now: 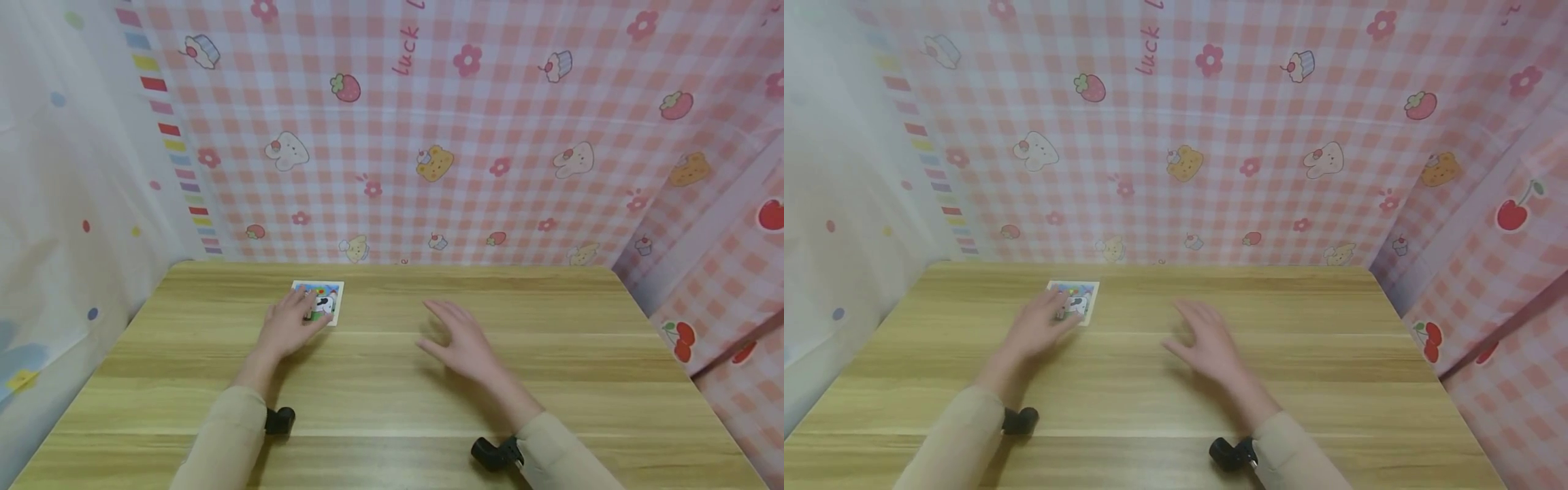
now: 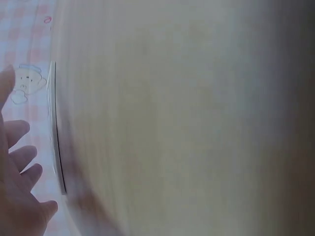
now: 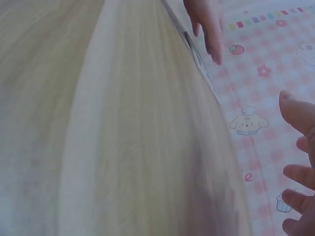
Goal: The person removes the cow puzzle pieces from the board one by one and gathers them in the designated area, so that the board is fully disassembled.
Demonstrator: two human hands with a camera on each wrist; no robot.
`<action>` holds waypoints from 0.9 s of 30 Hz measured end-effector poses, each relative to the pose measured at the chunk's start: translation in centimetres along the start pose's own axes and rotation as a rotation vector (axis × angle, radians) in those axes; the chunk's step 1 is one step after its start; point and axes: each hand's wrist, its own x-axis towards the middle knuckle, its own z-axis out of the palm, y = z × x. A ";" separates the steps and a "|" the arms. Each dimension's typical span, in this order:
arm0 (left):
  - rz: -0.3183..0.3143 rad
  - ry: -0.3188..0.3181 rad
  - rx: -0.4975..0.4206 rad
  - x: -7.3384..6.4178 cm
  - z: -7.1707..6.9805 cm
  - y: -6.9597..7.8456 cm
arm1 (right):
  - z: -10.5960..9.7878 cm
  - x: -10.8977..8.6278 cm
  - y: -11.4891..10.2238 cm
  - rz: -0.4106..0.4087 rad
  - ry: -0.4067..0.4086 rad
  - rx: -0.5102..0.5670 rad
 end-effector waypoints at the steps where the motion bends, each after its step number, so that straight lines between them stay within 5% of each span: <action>1: -0.005 -0.001 -0.006 0.1 0.0 0.0 | 0.0 0.2 -0.1 0.003 0.001 0.001; 7: 0.002 -0.002 -0.031 0.3 0.2 -0.4 | 0.2 1.1 -0.7 0.007 -0.006 0.011; 16: 0.101 -0.006 -0.019 0.1 0.6 -1.1 | 0.0 2.9 -0.8 -0.062 -0.008 -0.007; 27: 0.136 -0.043 -0.054 -1.1 1.2 1.1 | -1.3 4.7 -0.9 -0.100 -0.056 -0.038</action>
